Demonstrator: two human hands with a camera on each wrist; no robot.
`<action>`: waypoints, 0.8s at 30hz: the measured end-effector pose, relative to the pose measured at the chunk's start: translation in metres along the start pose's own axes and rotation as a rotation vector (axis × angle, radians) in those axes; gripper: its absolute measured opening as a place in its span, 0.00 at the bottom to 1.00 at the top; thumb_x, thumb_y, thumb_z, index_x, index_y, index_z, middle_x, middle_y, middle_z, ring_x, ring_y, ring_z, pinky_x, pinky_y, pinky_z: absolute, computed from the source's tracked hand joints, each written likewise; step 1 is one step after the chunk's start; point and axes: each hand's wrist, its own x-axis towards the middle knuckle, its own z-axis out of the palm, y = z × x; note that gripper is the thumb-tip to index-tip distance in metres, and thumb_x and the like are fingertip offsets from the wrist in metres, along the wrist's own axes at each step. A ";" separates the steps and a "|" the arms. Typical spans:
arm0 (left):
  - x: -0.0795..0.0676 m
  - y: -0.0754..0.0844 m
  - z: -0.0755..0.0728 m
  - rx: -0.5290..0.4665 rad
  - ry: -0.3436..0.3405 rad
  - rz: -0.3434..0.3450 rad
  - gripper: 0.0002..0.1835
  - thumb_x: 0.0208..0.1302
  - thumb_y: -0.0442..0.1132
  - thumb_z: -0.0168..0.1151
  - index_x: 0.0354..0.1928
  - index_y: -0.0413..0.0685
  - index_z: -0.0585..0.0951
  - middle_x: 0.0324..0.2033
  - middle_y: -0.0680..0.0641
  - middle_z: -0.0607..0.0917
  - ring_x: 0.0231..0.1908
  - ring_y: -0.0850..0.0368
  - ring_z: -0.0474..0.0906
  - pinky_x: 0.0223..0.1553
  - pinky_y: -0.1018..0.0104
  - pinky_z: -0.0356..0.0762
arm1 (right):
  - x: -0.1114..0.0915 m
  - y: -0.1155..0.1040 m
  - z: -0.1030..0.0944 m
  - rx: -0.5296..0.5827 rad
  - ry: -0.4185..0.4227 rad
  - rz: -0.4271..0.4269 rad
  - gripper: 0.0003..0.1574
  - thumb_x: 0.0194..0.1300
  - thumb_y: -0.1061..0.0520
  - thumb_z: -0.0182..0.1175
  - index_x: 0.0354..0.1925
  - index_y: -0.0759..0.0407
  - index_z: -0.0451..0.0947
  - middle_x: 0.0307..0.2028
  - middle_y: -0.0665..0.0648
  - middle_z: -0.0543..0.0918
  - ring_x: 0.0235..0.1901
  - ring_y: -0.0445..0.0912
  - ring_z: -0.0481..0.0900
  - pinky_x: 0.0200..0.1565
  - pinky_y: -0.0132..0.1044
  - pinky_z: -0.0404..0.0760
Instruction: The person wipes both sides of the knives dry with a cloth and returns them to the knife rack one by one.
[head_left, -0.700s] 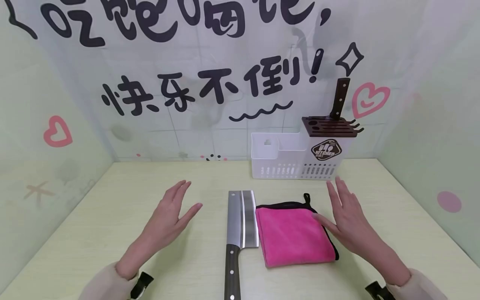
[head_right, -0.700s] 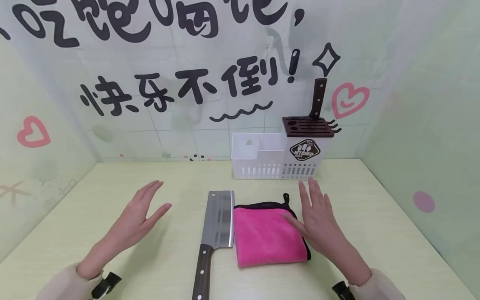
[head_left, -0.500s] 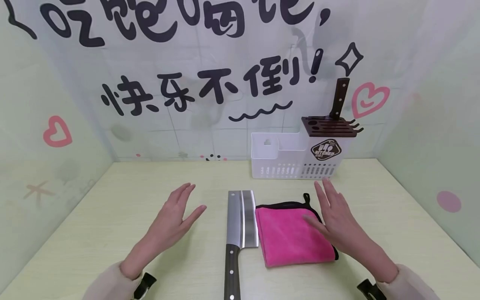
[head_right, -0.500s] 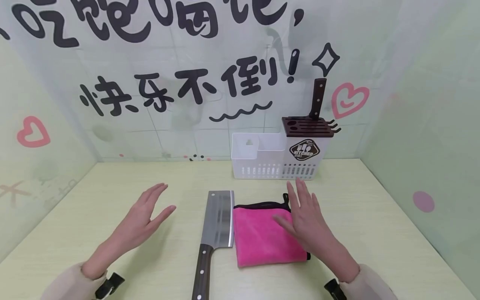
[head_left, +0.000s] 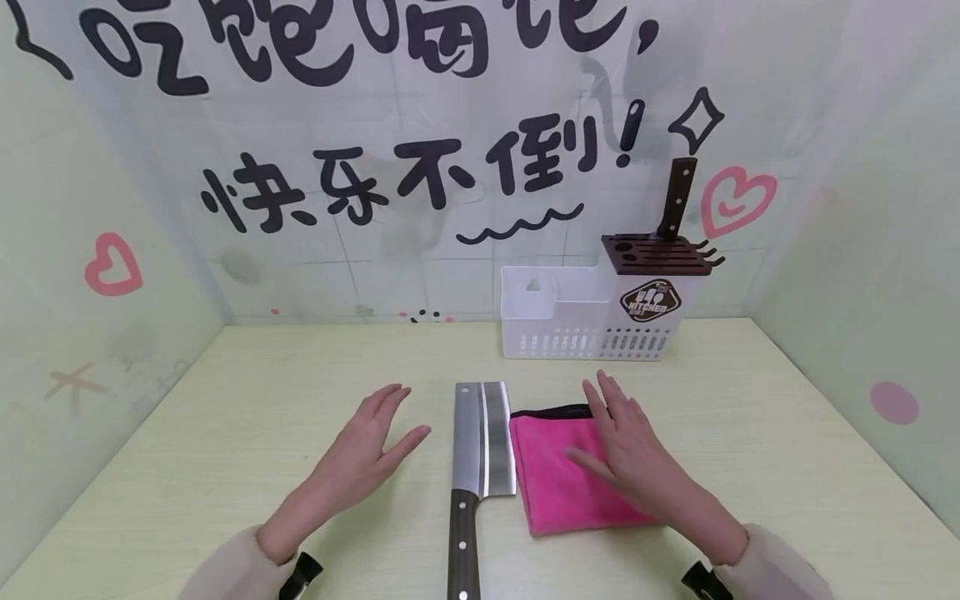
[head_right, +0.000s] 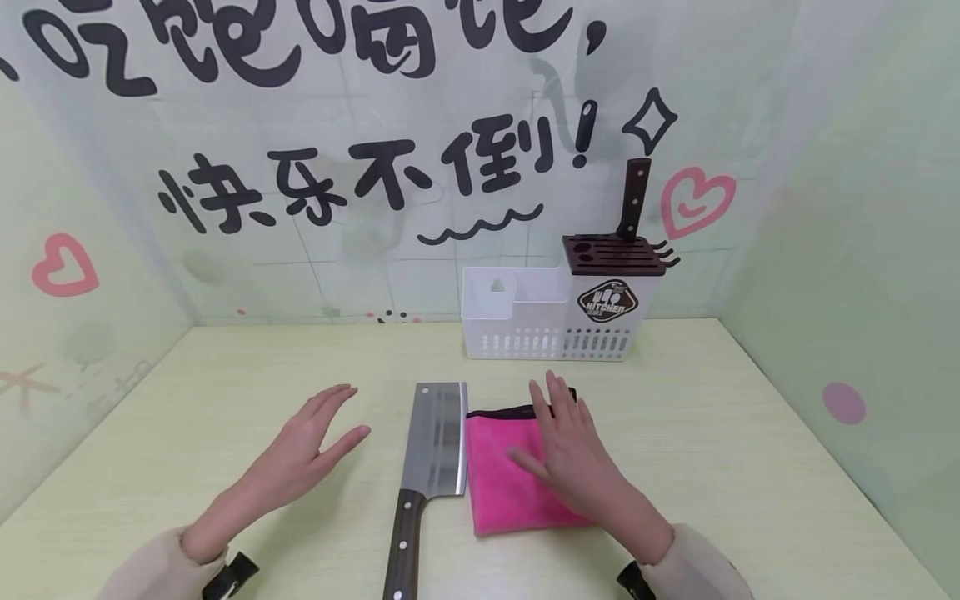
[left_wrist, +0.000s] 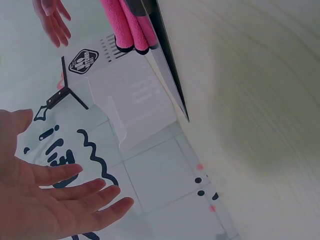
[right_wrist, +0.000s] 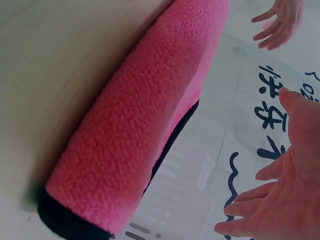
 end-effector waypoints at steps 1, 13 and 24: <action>0.000 0.001 0.001 -0.003 -0.005 -0.003 0.32 0.61 0.51 0.53 0.58 0.33 0.64 0.57 0.33 0.65 0.58 0.40 0.62 0.54 0.48 0.64 | 0.000 -0.001 0.002 0.002 -0.005 -0.004 0.51 0.57 0.43 0.57 0.65 0.68 0.45 0.65 0.68 0.47 0.64 0.61 0.47 0.58 0.59 0.52; -0.002 0.010 0.018 -0.008 -0.109 -0.026 0.32 0.60 0.54 0.52 0.55 0.32 0.68 0.54 0.36 0.69 0.56 0.42 0.66 0.54 0.51 0.65 | 0.006 -0.018 0.016 0.018 -0.109 -0.007 0.51 0.59 0.39 0.53 0.66 0.68 0.46 0.65 0.68 0.48 0.65 0.59 0.48 0.60 0.52 0.56; -0.001 0.018 0.030 -0.046 -0.231 -0.040 0.31 0.61 0.54 0.52 0.52 0.31 0.70 0.50 0.37 0.73 0.52 0.44 0.69 0.52 0.52 0.67 | 0.008 -0.029 0.026 -0.030 -0.215 -0.045 0.48 0.61 0.34 0.45 0.65 0.67 0.51 0.65 0.68 0.51 0.63 0.58 0.54 0.59 0.50 0.59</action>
